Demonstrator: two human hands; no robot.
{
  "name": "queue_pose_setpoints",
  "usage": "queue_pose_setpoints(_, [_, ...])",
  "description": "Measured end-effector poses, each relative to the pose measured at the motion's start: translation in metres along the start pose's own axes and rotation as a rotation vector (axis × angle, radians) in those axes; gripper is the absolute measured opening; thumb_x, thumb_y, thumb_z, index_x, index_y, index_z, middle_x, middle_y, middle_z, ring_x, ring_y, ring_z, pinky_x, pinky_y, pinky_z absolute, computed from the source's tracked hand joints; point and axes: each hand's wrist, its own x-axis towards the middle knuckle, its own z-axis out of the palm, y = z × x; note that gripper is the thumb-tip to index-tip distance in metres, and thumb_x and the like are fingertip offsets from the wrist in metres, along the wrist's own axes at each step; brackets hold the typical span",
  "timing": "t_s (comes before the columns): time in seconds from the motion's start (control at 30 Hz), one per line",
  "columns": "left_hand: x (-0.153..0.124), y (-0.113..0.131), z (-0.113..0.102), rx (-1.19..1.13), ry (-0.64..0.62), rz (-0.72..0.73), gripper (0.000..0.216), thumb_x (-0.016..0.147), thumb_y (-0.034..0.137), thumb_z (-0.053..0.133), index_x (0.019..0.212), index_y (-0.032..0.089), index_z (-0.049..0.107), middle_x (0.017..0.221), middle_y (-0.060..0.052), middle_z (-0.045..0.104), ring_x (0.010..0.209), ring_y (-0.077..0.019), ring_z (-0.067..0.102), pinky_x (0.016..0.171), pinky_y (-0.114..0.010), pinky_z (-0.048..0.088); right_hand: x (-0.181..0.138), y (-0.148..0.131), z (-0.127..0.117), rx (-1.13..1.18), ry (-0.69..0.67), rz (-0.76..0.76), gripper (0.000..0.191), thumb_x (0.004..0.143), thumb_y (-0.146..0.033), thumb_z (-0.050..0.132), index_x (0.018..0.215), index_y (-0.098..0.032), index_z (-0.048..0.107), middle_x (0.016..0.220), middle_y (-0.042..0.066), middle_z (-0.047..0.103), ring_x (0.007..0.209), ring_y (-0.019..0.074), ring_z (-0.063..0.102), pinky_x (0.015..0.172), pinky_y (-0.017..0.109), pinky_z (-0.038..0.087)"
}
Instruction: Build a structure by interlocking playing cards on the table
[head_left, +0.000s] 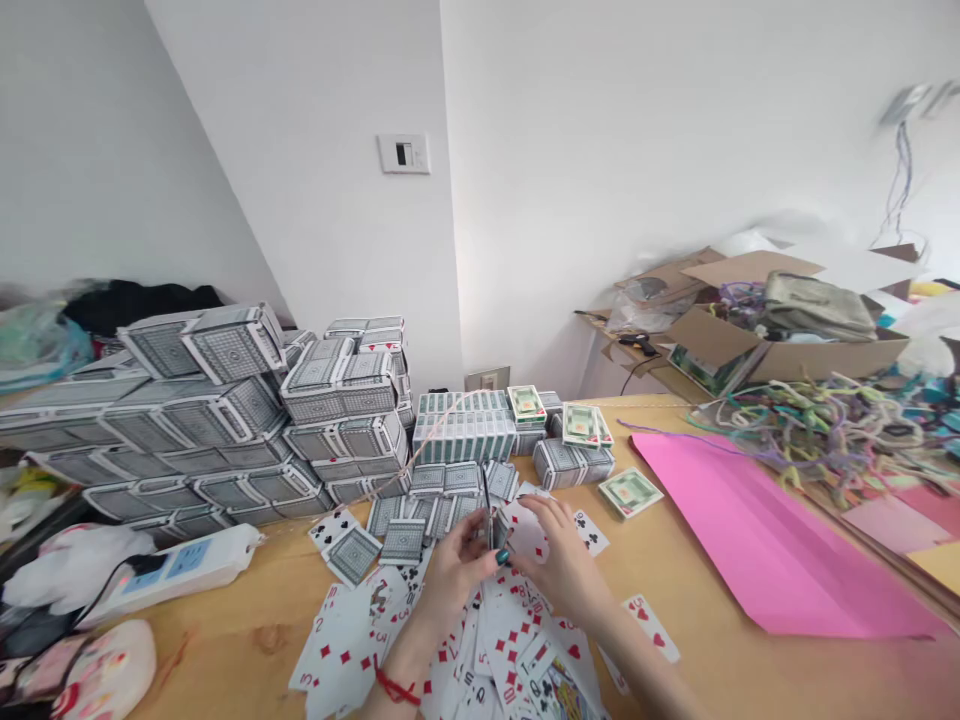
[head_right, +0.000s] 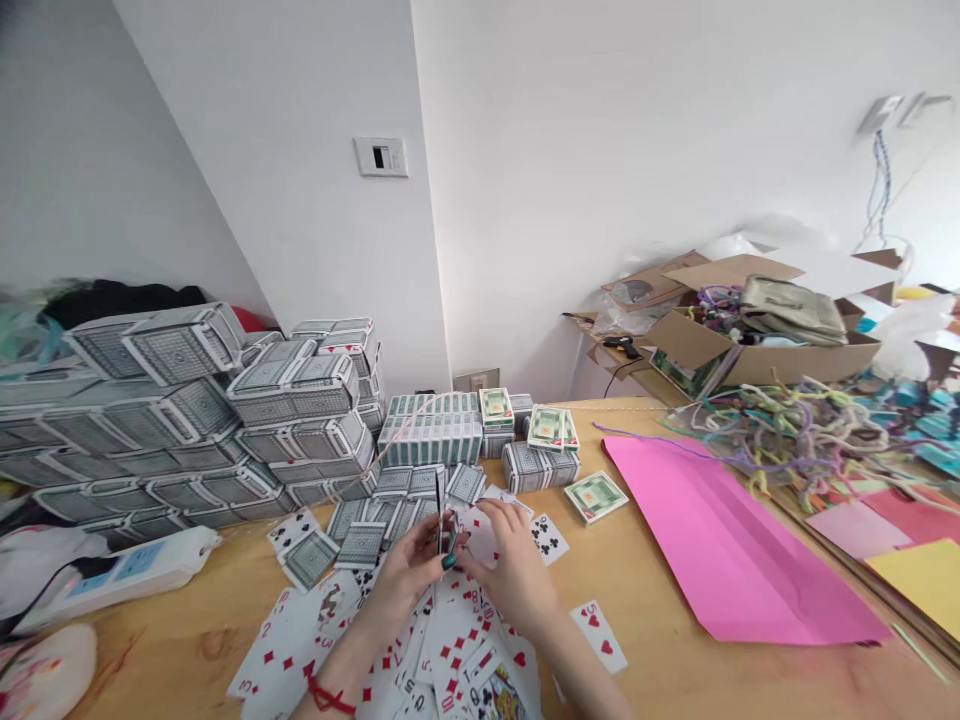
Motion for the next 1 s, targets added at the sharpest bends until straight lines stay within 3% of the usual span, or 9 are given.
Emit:
queue_pose_setpoints(0.1, [0.000,0.005,0.000,-0.094,0.018,-0.036,0.046,0.061,0.017,0.074,0.105,0.018,0.061,0.106,-0.010,0.063,0.107,-0.0291,0.054,0.093,-0.042,0.040,0.004,0.025,-0.008,-0.189,0.041,0.137,0.026,0.073,-0.028,0.058,0.098,-0.021,0.058,0.106,0.009,0.058,0.099,0.0279,0.048,0.084,0.041,0.040])
queue_pose_setpoints(0.23, [-0.003,0.011,0.004,-0.187,0.003,-0.050,0.037,0.065,0.015,0.070,0.101,0.018,0.063,0.102,-0.008,0.064,0.103,-0.0280,0.057,0.087,-0.038,0.045,0.006,0.050,-0.011,-0.343,0.044,0.286,0.033,0.071,-0.031,0.058,0.101,-0.018,0.059,0.101,0.011,0.060,0.090,0.0296,0.050,0.077,0.039,0.040])
queue_pose_setpoints(0.47, [-0.007,0.013,0.003,-0.288,0.014,-0.053,0.018,0.073,0.024,0.062,0.084,0.010,0.066,0.079,-0.009,0.069,0.070,-0.0195,0.065,0.061,-0.026,0.050,0.009,0.049,-0.012,-0.285,-0.031,0.398,0.028,0.065,-0.033,0.062,0.090,-0.019,0.061,0.083,0.007,0.062,0.079,0.0259,0.051,0.068,0.033,0.038])
queue_pose_setpoints(0.63, [-0.007,0.013,0.000,-0.386,0.091,-0.170,0.016,0.076,0.020,0.058,0.086,0.010,0.065,0.076,-0.009,0.069,0.066,-0.0181,0.065,0.056,-0.025,0.051,0.011,0.050,-0.014,-0.203,-0.051,0.433,0.014,0.060,-0.029,0.065,0.067,-0.019,0.058,0.067,0.003,0.057,0.068,0.0207,0.051,0.058,0.028,0.035])
queue_pose_setpoints(0.77, [-0.006,0.015,-0.001,-0.404,0.133,-0.220,0.017,0.079,0.022,0.054,0.083,0.009,0.064,0.074,-0.009,0.069,0.063,-0.0168,0.064,0.053,-0.022,0.050,0.012,0.046,-0.019,0.091,-0.046,0.420,0.017,0.067,-0.033,0.060,0.060,-0.019,0.052,0.055,-0.002,0.050,0.053,0.0139,0.047,0.050,0.024,0.033])
queue_pose_setpoints(0.9, [-0.004,0.014,-0.002,-0.402,0.107,-0.244,0.024,0.082,0.027,0.050,0.085,0.008,0.064,0.078,-0.012,0.069,0.058,-0.0152,0.063,0.049,-0.021,0.049,0.013,0.031,-0.025,0.576,-0.012,0.441,0.028,0.074,-0.045,0.054,0.077,-0.018,0.058,0.042,-0.007,0.044,0.037,0.0104,0.042,0.041,0.022,0.032])
queue_pose_setpoints(1.0, [-0.004,0.012,-0.004,-0.393,0.082,-0.256,0.027,0.083,0.029,0.050,0.086,0.006,0.064,0.080,-0.014,0.069,0.057,-0.0147,0.063,0.049,-0.022,0.049,0.015,0.020,-0.028,0.903,0.027,0.464,0.035,0.070,-0.049,0.061,0.083,-0.017,0.062,0.052,0.000,0.061,0.047,0.0145,0.057,0.050,0.027,0.046])
